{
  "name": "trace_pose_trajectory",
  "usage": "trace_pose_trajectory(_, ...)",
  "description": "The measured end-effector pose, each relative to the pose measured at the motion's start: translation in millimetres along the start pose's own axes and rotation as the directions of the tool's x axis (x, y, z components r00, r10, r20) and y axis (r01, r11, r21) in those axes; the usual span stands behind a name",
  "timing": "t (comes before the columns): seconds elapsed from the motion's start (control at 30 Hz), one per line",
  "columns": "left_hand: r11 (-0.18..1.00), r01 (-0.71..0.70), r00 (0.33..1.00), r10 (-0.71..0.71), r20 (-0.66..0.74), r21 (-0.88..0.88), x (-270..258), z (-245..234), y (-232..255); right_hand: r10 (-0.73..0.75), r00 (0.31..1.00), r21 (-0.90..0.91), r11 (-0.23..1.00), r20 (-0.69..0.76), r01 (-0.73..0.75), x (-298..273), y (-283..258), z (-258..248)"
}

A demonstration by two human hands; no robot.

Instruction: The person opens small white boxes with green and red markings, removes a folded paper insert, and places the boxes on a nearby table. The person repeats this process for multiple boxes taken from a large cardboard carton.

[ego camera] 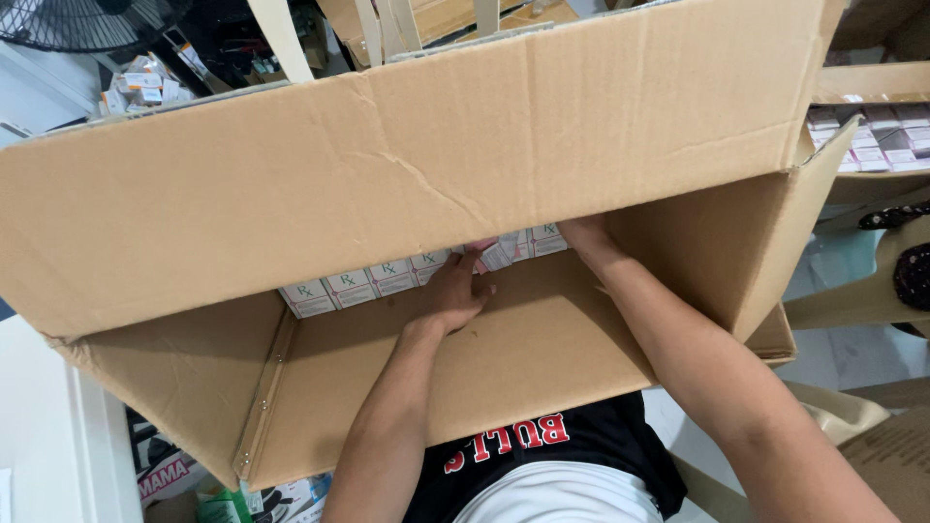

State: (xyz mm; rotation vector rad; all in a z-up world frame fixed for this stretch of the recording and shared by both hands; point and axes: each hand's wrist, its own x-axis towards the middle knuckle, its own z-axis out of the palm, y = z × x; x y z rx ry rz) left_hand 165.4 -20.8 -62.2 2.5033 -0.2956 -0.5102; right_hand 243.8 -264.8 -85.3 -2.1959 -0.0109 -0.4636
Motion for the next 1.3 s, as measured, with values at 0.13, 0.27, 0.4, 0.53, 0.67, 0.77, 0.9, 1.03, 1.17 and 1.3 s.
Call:
trace_pose_trajectory(0.13,1.0,-0.007,1.0,0.007,-0.004,-0.013,-1.5,-2.6,0.7,-0.007,1.0,-0.081,0.997,0.027,0.009,0.5,10.0,1.7)
trace_pose_trajectory(0.27,0.999,-0.029,0.999,0.03,-0.017,0.025,0.8,0.1,-1.8,0.048,0.997,0.03,0.998,0.053,-0.05,1.9,9.6,0.1)
trace_pose_trajectory(0.4,0.999,0.001,1.0,-0.001,-0.003,0.041,2.1,1.9,-4.0,0.042,0.999,0.16,0.986,0.025,-0.045,1.9,6.8,0.7)
trace_pose_trajectory(0.53,0.999,-0.003,1.0,0.004,-0.005,0.044,2.3,0.3,-3.7,0.081,0.995,0.136,0.987,0.06,-0.088,0.7,19.8,8.8)
trace_pose_trajectory(0.67,1.0,-0.022,0.998,0.024,-0.056,0.021,1.4,-1.1,-3.1,-0.111,0.994,-0.073,0.991,0.021,0.112,-2.1,41.3,20.8)
trace_pose_trajectory(0.77,0.998,-0.06,0.991,0.061,-0.121,0.013,1.9,-1.8,-4.9,-0.022,1.0,0.317,0.948,-0.011,0.024,-0.6,50.2,21.9)
trace_pose_trajectory(0.9,0.998,-0.066,0.987,0.066,-0.145,0.005,4.0,-0.7,-6.0,-0.043,0.999,0.251,0.967,0.014,0.038,2.6,45.2,9.4)
trace_pose_trajectory(1.03,0.996,-0.085,0.981,0.083,-0.176,-0.009,3.1,-0.8,-7.7,-0.114,0.991,0.087,0.99,0.07,0.108,2.0,26.5,-5.7)
trace_pose_trajectory(1.17,0.991,-0.134,0.958,0.127,-0.257,-0.008,2.2,-4.0,-6.5,-0.092,0.98,-0.125,0.985,0.179,0.115,0.1,3.0,-16.2)
trace_pose_trajectory(1.3,0.993,-0.116,0.948,0.1,-0.303,-0.034,1.0,-10.9,-0.9,-0.037,0.969,-0.008,0.999,0.245,0.04,-4.2,-17.9,-27.3)
